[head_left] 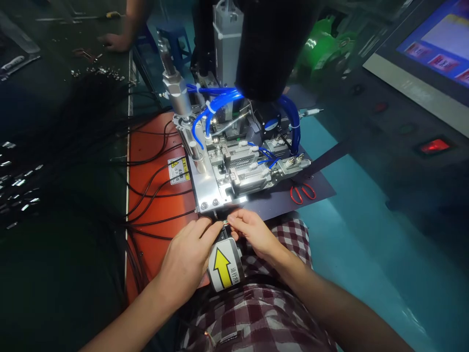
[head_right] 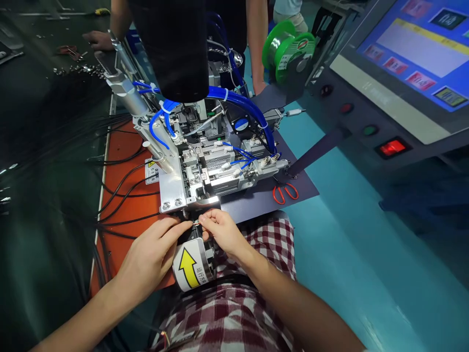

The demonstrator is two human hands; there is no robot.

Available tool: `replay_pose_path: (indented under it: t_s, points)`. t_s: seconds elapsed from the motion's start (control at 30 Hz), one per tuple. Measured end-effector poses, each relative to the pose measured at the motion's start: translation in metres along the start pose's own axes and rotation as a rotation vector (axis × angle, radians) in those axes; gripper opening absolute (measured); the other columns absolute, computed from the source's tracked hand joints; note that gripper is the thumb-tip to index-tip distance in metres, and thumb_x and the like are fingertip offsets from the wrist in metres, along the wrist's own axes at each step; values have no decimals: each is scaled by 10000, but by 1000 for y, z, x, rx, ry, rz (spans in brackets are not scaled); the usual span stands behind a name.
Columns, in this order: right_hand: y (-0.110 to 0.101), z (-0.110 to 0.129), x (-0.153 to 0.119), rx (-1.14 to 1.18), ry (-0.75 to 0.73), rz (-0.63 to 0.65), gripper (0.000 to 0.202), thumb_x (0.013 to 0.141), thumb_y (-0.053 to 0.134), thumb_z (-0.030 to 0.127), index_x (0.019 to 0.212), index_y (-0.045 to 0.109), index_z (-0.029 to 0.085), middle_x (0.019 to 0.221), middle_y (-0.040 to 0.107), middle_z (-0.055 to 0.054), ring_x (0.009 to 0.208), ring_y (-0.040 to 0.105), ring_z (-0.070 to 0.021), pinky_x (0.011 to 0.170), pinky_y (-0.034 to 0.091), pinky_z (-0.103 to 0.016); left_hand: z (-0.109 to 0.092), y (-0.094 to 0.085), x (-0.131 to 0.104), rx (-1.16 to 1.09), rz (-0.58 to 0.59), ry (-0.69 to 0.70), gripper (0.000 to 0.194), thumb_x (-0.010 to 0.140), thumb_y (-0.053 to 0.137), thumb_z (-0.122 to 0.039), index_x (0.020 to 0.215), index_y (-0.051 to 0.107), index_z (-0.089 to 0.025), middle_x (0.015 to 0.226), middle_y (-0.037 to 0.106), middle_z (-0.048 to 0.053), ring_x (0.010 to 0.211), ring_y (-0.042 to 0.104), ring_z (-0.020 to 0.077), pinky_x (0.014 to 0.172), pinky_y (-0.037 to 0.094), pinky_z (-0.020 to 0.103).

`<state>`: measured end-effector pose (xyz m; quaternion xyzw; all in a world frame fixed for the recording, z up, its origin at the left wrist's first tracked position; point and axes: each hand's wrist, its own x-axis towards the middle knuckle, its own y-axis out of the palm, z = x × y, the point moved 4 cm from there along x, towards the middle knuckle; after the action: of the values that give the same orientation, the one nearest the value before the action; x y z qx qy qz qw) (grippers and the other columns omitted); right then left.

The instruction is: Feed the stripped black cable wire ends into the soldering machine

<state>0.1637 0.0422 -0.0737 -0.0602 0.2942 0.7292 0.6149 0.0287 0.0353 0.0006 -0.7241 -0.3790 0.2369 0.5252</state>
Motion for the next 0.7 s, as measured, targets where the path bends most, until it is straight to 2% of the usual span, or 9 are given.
replay_pose_path:
  t_s: [0.27, 0.47, 0.7]
  points:
    - [1, 6, -2, -117, -93, -42, 284, 788, 575, 439, 696, 505, 181, 511, 500, 48, 473, 453, -103, 500, 355, -245, 2, 5, -1, 7, 74, 3, 348, 872, 372, -101, 1166, 546, -162, 988, 577, 91, 804, 526, 208, 689, 477, 328]
    - [1, 9, -3, -171, -129, -84, 234, 791, 570, 398, 697, 504, 194, 495, 494, 52, 468, 473, -118, 496, 360, -255, 3, 7, -1, 94, 149, -1, 400, 843, 384, -94, 1206, 526, -180, 970, 567, 92, 778, 523, 225, 647, 481, 342]
    - [0, 7, -4, -195, -130, -115, 210, 806, 565, 362, 709, 500, 188, 492, 494, 53, 470, 457, -110, 502, 344, -250, 0, 6, 3, 118, 152, -50, 390, 834, 411, -92, 1182, 552, -198, 914, 553, 81, 757, 524, 224, 625, 482, 337]
